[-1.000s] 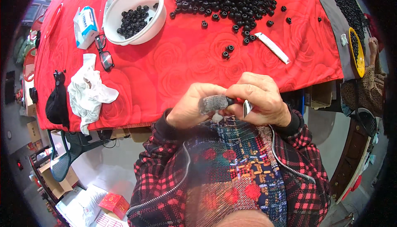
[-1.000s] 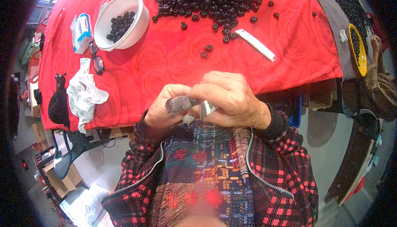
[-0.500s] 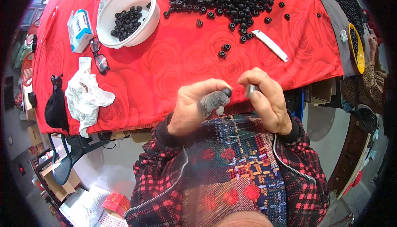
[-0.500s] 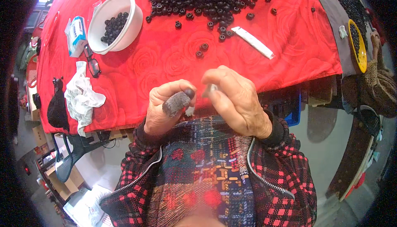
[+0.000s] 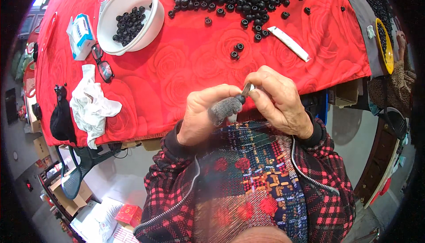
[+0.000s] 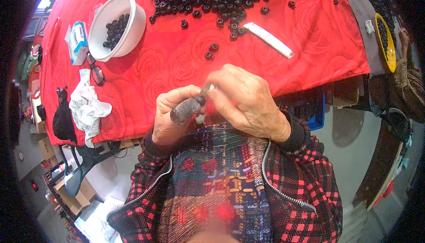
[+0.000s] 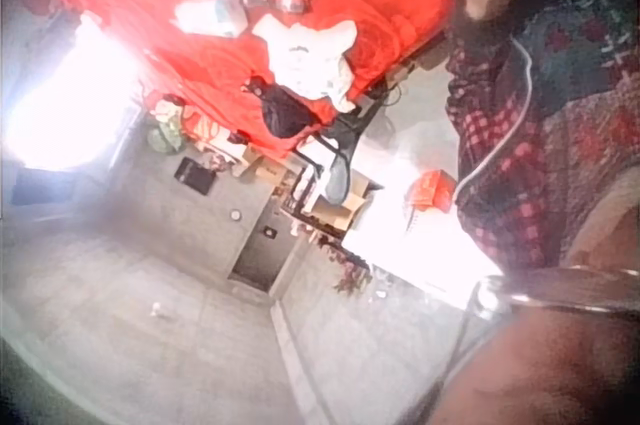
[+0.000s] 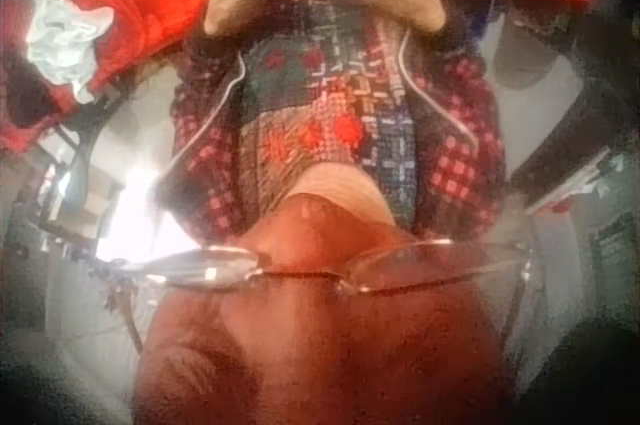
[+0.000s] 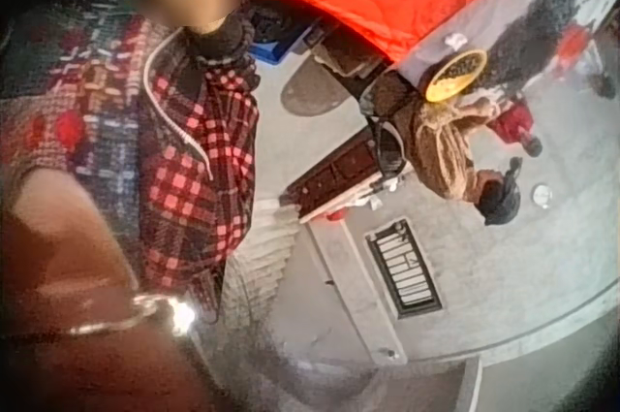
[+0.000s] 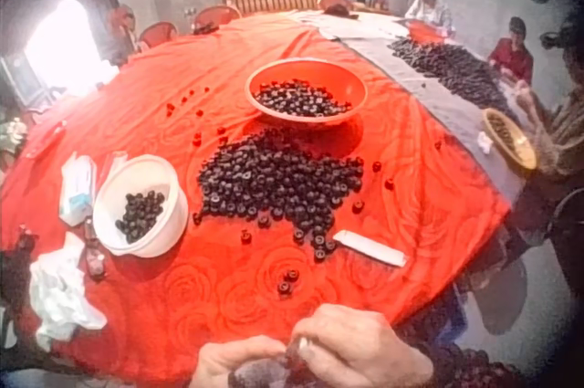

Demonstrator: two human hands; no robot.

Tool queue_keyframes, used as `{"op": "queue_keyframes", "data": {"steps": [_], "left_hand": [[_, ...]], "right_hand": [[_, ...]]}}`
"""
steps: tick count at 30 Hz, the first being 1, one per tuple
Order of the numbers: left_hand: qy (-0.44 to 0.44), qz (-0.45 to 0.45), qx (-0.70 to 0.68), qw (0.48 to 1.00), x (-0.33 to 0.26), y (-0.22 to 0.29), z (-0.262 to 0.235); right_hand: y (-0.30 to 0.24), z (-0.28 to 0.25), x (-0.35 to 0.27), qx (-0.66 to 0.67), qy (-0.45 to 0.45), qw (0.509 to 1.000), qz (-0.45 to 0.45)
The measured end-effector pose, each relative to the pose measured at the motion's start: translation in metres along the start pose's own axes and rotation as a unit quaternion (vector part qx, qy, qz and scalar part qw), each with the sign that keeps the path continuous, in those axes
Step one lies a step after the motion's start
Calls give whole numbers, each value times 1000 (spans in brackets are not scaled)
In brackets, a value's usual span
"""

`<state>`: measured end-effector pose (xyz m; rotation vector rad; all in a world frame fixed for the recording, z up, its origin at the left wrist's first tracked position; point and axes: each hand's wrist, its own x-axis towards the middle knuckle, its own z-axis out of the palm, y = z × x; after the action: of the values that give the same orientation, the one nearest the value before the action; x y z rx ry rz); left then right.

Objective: The person sits at a table covered with a red cloth and uses a small knife to cut black olives one by one. They hold each olive in their left hand and slice it with the knife in their right hand, placing the cut pieces back onto the table.

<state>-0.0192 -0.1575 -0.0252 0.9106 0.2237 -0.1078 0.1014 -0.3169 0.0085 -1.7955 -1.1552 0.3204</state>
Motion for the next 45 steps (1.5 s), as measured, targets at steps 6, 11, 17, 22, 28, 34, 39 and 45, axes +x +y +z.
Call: {"op": "queue_keyframes", "data": {"steps": [6,11,17,22,28,34,39,45], "left_hand": [[-9,-9,-5,1000,2,0,-4],[1,0,-13,1000,4,-3,-5],[14,-7,-19,1000,6,-4,-5],[11,0,-19,1000,8,-5,-6],[61,5,-40,997,15,-9,-10],[77,-99,-98,987,12,-2,0],[-24,-144,-249,957,17,-13,-6],[113,28,-19,993,-7,17,-9]], "right_hand": [[4,0,2,9,-10,1000,4],[8,0,3,22,-16,1000,7],[13,0,3,34,-21,999,10],[17,0,3,43,-25,999,9],[25,-13,3,124,-157,979,-51],[12,-18,0,124,-65,990,-10],[19,18,14,-21,63,982,-177],[10,27,17,-50,117,961,-245]]}}
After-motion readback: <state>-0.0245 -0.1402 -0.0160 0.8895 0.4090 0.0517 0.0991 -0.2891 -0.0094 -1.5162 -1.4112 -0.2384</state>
